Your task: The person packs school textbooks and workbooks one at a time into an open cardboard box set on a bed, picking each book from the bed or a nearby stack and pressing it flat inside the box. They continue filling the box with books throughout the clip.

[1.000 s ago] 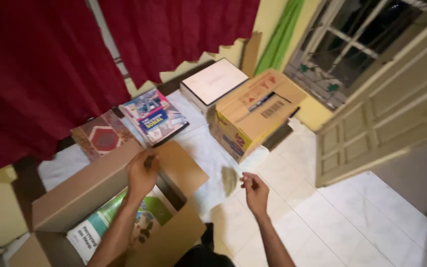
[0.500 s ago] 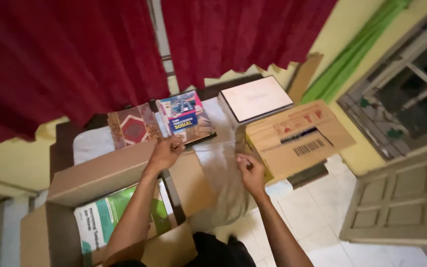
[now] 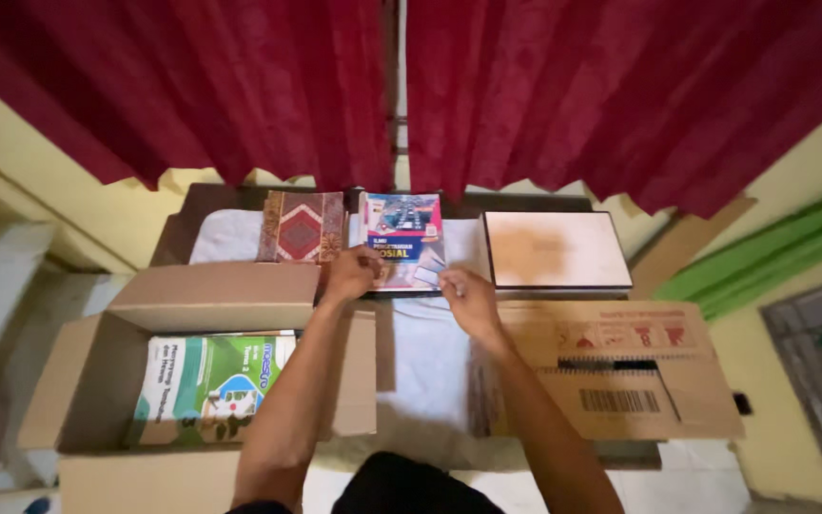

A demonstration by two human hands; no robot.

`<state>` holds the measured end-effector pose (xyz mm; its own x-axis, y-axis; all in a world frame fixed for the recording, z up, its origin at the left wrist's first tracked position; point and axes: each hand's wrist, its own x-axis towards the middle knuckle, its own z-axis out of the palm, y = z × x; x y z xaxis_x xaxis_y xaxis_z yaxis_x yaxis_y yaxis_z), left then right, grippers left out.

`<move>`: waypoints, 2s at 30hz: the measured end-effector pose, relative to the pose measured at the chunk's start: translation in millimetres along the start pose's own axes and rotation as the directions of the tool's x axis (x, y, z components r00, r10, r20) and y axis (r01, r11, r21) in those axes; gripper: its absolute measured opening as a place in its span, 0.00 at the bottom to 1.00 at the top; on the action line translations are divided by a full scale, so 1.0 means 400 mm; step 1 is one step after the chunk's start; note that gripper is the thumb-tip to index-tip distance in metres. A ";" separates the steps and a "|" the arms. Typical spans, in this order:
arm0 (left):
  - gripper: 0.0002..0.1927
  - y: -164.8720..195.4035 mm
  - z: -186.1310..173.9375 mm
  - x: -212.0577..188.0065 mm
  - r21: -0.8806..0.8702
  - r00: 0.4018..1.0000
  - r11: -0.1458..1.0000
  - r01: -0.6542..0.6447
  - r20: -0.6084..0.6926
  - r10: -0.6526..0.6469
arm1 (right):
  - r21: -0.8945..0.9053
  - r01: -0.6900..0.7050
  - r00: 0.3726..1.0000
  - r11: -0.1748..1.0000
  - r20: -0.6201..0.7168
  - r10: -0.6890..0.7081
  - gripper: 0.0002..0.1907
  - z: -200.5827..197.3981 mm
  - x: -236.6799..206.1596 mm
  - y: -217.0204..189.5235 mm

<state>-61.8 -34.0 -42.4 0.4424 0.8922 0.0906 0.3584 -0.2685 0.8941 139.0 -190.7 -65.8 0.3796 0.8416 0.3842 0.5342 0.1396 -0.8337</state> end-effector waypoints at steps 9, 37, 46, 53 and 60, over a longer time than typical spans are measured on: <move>0.13 0.022 0.101 0.081 0.241 0.995 0.965 0.100 -0.040 -0.093 | 0.026 -0.060 0.968 0.998 0.245 0.051 0.07 -0.010 0.224 0.110; 0.58 -0.104 0.359 0.162 0.354 0.621 0.510 0.784 -0.429 -0.656 | -0.382 -0.116 0.687 0.917 0.636 0.352 0.19 0.037 0.304 0.364; 0.58 -0.070 0.359 0.171 0.570 0.650 0.378 0.730 -0.405 -0.643 | -0.371 0.014 0.725 0.929 0.643 0.246 0.19 0.009 0.300 0.343; 0.39 -0.030 0.344 0.140 0.321 0.738 0.665 0.674 -0.258 -0.624 | -0.442 0.038 0.702 0.896 0.650 0.291 0.19 -0.011 0.299 0.295; 0.18 -0.031 0.397 0.131 -0.557 0.770 0.670 0.491 -0.082 -0.633 | -0.562 0.067 0.881 0.825 0.422 0.216 0.27 -0.013 0.312 0.293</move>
<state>87.7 -41.4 -118.5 0.0460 0.8867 -0.4600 -0.0003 0.4606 0.8876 252.8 -72.0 -113.6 0.1308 0.9914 -0.0090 0.8903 -0.1215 -0.4389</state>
